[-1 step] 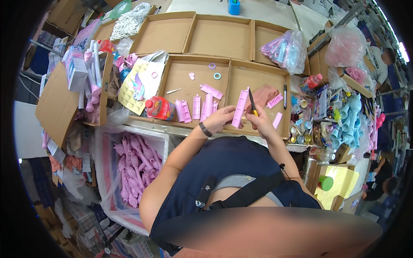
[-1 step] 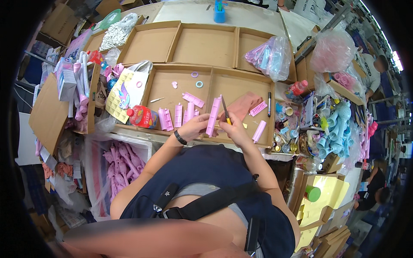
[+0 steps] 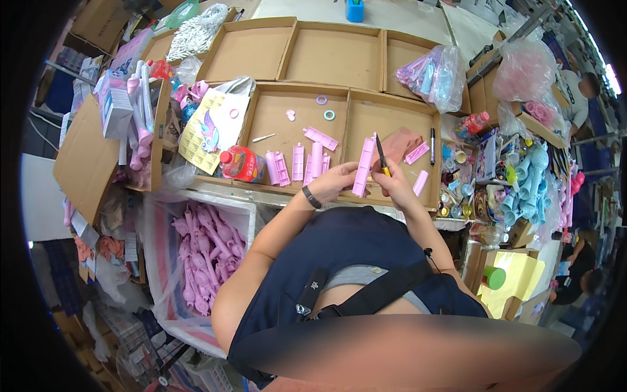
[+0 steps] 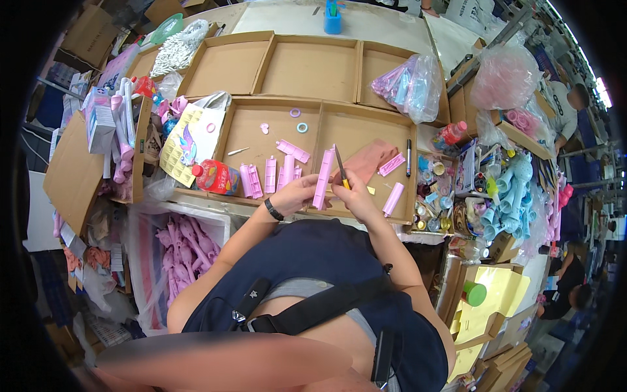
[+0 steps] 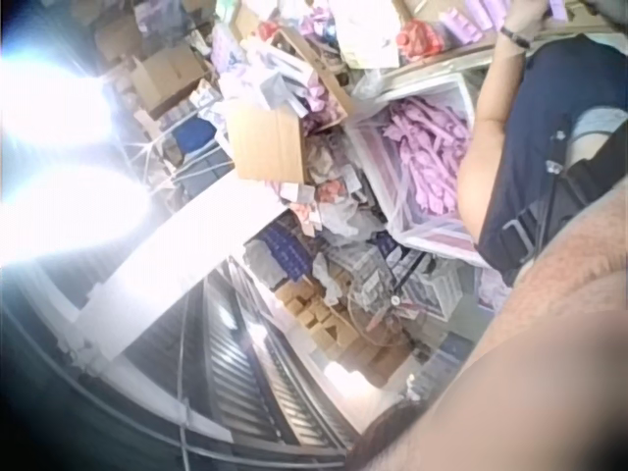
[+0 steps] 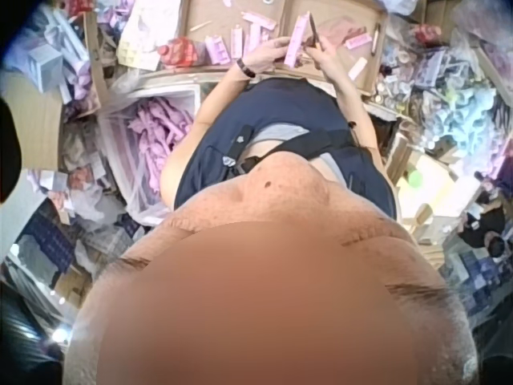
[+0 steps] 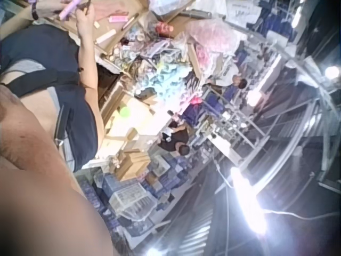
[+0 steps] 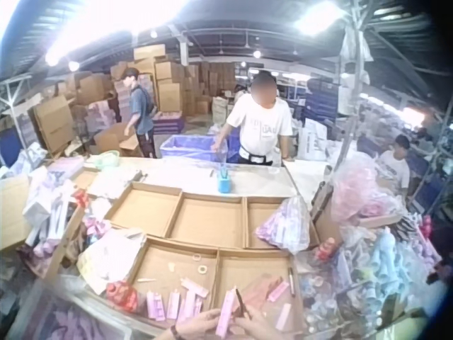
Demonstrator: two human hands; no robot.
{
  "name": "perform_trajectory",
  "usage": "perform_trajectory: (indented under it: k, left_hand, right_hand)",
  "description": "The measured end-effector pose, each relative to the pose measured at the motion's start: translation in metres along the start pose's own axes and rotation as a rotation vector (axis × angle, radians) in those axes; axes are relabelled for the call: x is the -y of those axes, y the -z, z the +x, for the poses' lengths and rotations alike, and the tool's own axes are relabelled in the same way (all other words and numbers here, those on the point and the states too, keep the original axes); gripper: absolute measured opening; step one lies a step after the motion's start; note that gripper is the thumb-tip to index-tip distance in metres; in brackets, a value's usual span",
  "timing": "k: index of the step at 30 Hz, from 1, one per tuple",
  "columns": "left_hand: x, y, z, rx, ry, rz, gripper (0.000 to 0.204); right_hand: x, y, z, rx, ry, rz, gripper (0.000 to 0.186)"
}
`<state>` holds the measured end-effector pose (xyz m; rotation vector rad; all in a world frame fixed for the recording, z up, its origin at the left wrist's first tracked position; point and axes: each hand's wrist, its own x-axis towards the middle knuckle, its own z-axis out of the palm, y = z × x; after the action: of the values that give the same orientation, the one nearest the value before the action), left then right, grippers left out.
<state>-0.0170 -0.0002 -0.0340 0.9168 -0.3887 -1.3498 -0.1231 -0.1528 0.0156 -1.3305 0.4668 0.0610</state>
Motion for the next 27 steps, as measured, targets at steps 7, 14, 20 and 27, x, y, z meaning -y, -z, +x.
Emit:
perform_trajectory:
  k: [7,14,20,27]
  left_hand:
    - [-0.024,-0.021,-0.002,-0.462,-0.699,1.113,0.092]
    - [-0.080,-0.011,0.016,-0.740,-1.025,1.200,0.074]
    - [-0.065,0.022,0.039,-0.800,-0.707,0.453,0.057]
    - [-0.015,0.053,0.034,-0.707,-0.563,0.432,0.021]
  right_hand:
    - [-0.029,0.000,0.013,-0.025,0.020,-0.156,0.012]
    - [-0.040,-0.008,-0.007,0.162,0.063,-0.389,0.012]
    - [-0.019,-0.013,-0.020,0.190,-0.009,-0.256,0.011]
    - [-0.006,-0.015,-0.028,0.266,-0.130,-0.067,0.014]
